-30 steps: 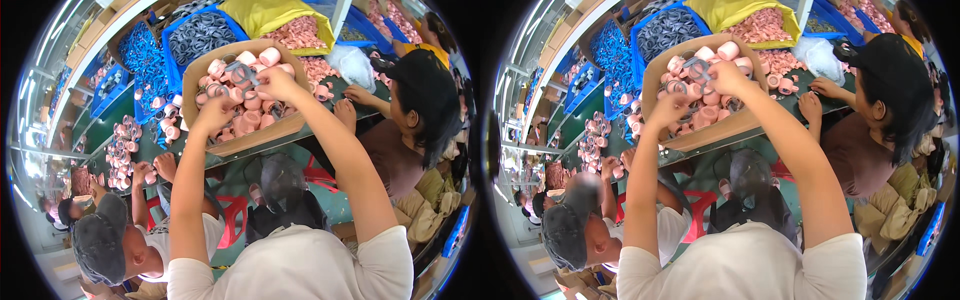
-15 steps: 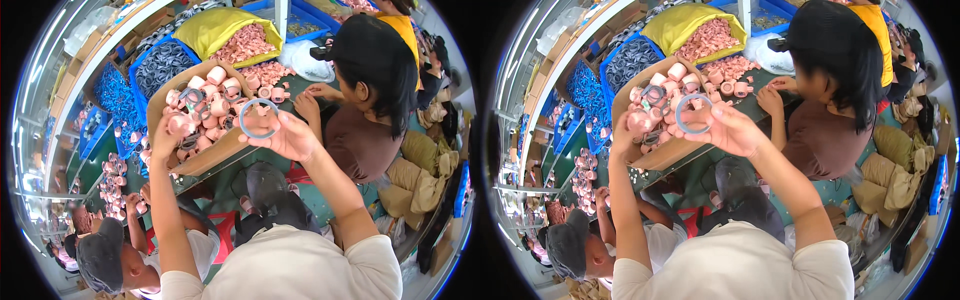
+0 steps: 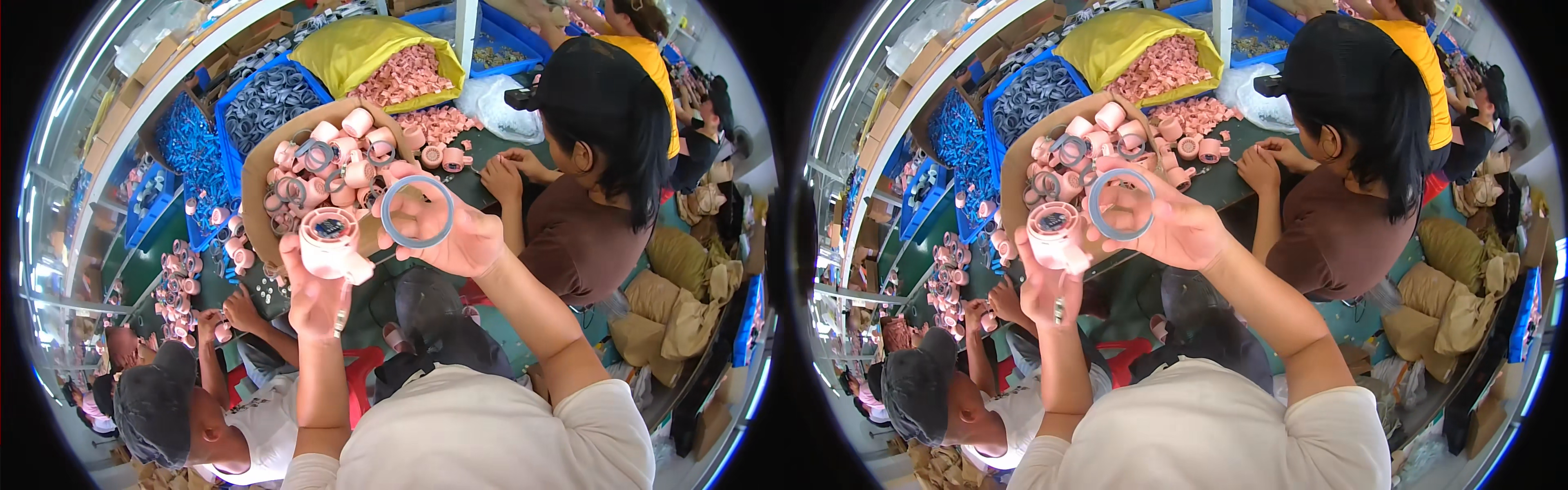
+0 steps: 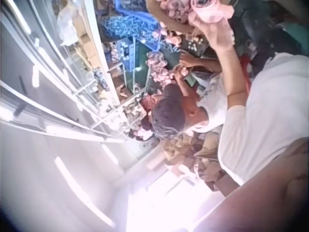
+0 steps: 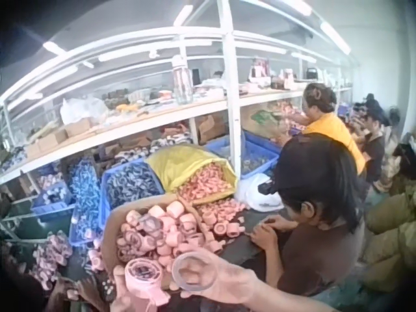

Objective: The person assembles mini fans by attaching circular rings onto fan casings by hand, moves a cardboard box away from the table, and fits additional rings onto fan casings.

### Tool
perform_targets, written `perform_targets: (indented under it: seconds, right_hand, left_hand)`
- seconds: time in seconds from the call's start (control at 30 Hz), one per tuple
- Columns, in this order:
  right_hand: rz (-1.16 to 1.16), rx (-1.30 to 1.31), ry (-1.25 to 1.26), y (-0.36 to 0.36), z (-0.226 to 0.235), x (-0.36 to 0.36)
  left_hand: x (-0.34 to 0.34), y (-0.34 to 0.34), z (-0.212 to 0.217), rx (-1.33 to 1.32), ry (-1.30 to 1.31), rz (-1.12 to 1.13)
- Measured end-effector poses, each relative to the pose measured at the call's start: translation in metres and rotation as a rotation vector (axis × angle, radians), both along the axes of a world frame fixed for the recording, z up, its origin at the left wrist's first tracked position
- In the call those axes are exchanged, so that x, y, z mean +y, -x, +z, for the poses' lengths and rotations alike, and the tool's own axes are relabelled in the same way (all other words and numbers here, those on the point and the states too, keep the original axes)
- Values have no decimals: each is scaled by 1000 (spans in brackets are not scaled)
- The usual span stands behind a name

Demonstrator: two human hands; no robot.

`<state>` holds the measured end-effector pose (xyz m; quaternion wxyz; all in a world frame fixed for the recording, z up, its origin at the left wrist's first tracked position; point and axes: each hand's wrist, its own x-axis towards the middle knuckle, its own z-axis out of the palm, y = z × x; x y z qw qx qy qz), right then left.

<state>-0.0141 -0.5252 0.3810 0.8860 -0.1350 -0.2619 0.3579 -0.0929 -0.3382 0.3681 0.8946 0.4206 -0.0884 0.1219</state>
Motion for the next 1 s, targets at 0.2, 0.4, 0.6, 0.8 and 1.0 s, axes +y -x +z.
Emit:
perform_targets:
  seconds: [0.2, 0.4, 0.6, 0.8, 1.0]
  right_hand:
    - [-369, -320, 438, 5, 5, 1]
    - [-775, -636, 664, 15, 22, 10]
    - [-1009, -1194, 626, 13, 48, 13]
    - [-962, -1269, 489, 26, 59, 14]
    - [-927, -1305, 435, 31, 66, 15]
  left_hand:
    - [-24, -2, 0, 49, -34, -47]
    - [-34, 7, 4, 158, 32, -164]
    - [-35, 21, 6, 118, 13, -195]
    - [-38, 37, 12, 88, -61, -88]
    - [-40, 43, 20, 128, -177, 1]
